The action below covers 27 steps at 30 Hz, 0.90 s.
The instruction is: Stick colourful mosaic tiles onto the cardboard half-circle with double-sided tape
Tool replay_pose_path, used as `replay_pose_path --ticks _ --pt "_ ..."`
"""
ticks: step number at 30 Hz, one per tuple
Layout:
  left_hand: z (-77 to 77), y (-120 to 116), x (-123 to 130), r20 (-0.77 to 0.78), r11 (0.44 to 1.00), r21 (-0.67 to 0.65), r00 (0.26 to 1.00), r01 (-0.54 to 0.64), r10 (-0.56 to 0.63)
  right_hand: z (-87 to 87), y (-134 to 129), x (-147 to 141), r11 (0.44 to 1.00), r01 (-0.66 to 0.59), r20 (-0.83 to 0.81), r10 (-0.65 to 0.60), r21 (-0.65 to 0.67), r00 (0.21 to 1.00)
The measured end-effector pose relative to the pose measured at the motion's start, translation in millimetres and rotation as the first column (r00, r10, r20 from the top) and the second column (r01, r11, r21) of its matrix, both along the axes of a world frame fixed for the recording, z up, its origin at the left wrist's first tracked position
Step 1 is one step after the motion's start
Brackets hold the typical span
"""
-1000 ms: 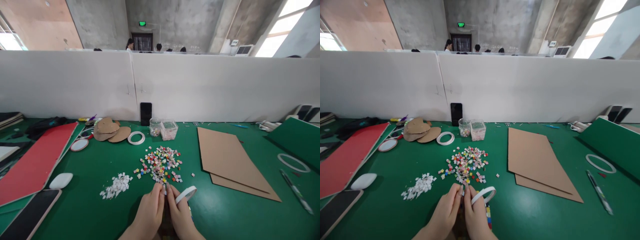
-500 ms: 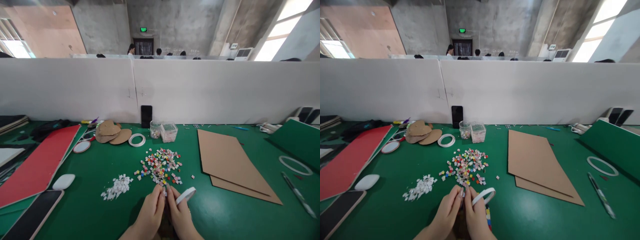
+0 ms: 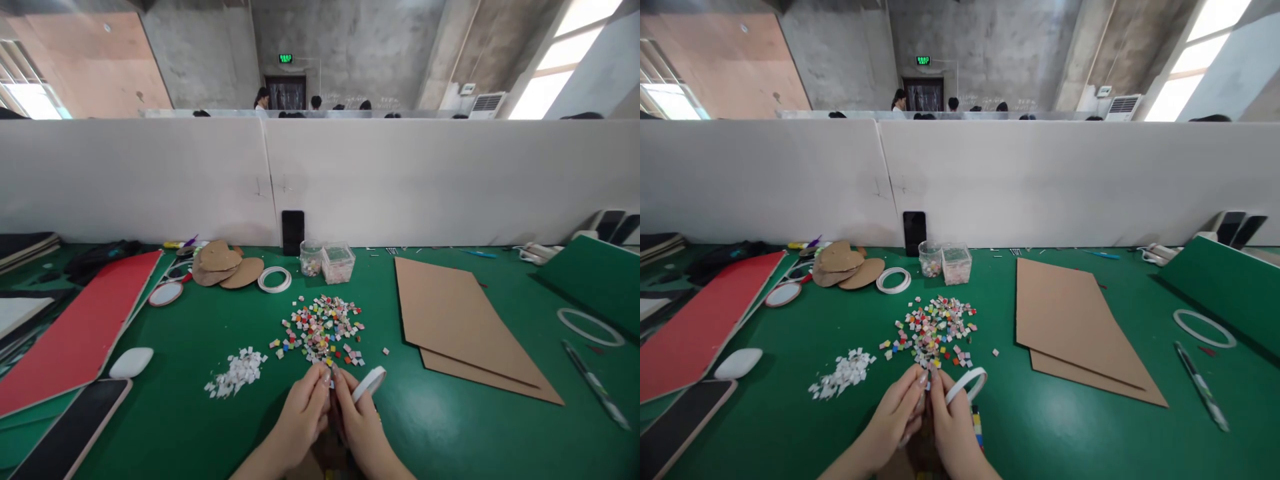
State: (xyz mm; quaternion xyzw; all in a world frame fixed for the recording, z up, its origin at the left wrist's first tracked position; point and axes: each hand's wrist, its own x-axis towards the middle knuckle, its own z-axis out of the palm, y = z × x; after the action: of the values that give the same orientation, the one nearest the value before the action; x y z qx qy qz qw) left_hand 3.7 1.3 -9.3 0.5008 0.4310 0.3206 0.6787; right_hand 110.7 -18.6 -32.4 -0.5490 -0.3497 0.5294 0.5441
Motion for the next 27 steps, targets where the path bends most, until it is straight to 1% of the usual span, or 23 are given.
replay_pose_path --ticks 2,4,5,7,9,11,16,23,27 --pt "2.1 1.0 0.6 0.070 0.998 -0.069 0.997 0.015 -0.011 -6.4 0.9 0.7 1.000 0.006 -0.065 -0.007 -0.019 0.998" --pt "3.2 0.8 1.6 0.123 0.995 -0.099 0.992 0.031 -0.019 -11.6 3.1 1.7 0.997 0.055 -0.109 -0.060 -0.046 0.992" --pt "3.4 0.5 2.2 0.145 0.993 -0.109 0.989 0.036 -0.020 -12.8 4.4 2.2 0.996 0.060 -0.122 -0.067 -0.061 0.990" --pt "3.4 -0.1 3.4 0.182 0.991 -0.132 0.983 0.036 -0.012 -12.2 6.8 3.1 0.996 0.043 -0.136 -0.052 -0.073 0.989" --pt "3.3 0.2 4.0 0.205 0.988 -0.153 0.979 0.019 0.013 -8.5 8.1 3.4 0.998 0.007 -0.141 -0.015 -0.056 0.990" --pt "3.6 1.6 3.8 0.213 0.987 -0.162 0.976 -0.014 0.048 -4.5 8.0 2.9 1.000 -0.018 -0.130 0.014 -0.026 0.991" --pt "8.7 4.9 1.4 0.183 0.979 -0.184 0.975 -0.092 0.127 -2.0 5.5 2.0 1.000 -0.012 -0.056 0.012 -0.003 0.998" --pt "13.8 5.4 -1.2 0.230 0.983 -0.158 0.965 -0.090 0.126 -2.5 5.9 3.2 1.000 -0.022 0.033 0.022 0.020 0.999" --pt "12.9 6.3 -3.0 0.270 0.983 -0.161 0.954 -0.086 0.128 -2.0 5.7 4.1 1.000 0.001 0.085 -0.001 -0.004 0.996"
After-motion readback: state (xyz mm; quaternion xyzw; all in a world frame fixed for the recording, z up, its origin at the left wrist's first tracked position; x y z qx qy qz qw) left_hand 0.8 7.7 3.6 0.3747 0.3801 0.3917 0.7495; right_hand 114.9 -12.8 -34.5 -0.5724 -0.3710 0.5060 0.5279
